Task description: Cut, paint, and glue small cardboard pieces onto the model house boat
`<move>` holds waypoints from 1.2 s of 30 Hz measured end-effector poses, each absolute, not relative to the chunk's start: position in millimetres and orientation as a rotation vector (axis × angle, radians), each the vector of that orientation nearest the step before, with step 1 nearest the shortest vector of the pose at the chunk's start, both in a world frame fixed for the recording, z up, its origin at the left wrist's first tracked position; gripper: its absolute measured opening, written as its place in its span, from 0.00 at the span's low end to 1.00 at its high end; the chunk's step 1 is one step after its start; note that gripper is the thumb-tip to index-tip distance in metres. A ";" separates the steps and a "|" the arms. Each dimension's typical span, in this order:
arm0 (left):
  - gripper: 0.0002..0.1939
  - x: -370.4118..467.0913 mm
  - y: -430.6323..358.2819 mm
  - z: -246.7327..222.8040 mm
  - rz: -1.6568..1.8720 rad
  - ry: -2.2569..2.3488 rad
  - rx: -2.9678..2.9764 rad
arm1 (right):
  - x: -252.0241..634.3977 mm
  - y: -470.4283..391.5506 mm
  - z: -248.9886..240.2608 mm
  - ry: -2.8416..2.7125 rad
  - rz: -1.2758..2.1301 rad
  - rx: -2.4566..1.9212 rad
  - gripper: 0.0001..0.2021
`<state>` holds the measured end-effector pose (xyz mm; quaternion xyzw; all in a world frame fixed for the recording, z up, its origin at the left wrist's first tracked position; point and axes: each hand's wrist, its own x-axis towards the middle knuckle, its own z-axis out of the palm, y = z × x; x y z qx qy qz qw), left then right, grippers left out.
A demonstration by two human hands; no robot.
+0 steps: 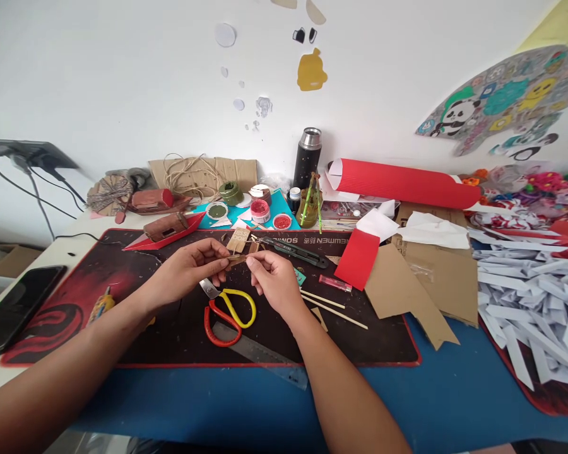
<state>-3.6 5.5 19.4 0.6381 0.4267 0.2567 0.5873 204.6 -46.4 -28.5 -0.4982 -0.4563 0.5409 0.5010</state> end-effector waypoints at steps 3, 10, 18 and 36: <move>0.18 -3.5 5.2 20.0 0.587 0.975 1.475 | 203.4 -46.0 -29.7 -1.100 1.330 -1.208 0.17; 0.20 -0.8 4.8 19.6 0.641 1.035 1.364 | 201.1 -48.7 -34.4 -1.233 1.116 -1.335 0.13; 0.21 1.3 -1.5 16.1 0.598 1.089 1.356 | 200.3 -50.9 -33.5 -1.296 0.964 -1.401 0.13; 0.22 2.0 -2.2 12.3 0.594 1.029 1.284 | 199.0 -51.0 -27.4 -1.196 1.137 -1.261 0.12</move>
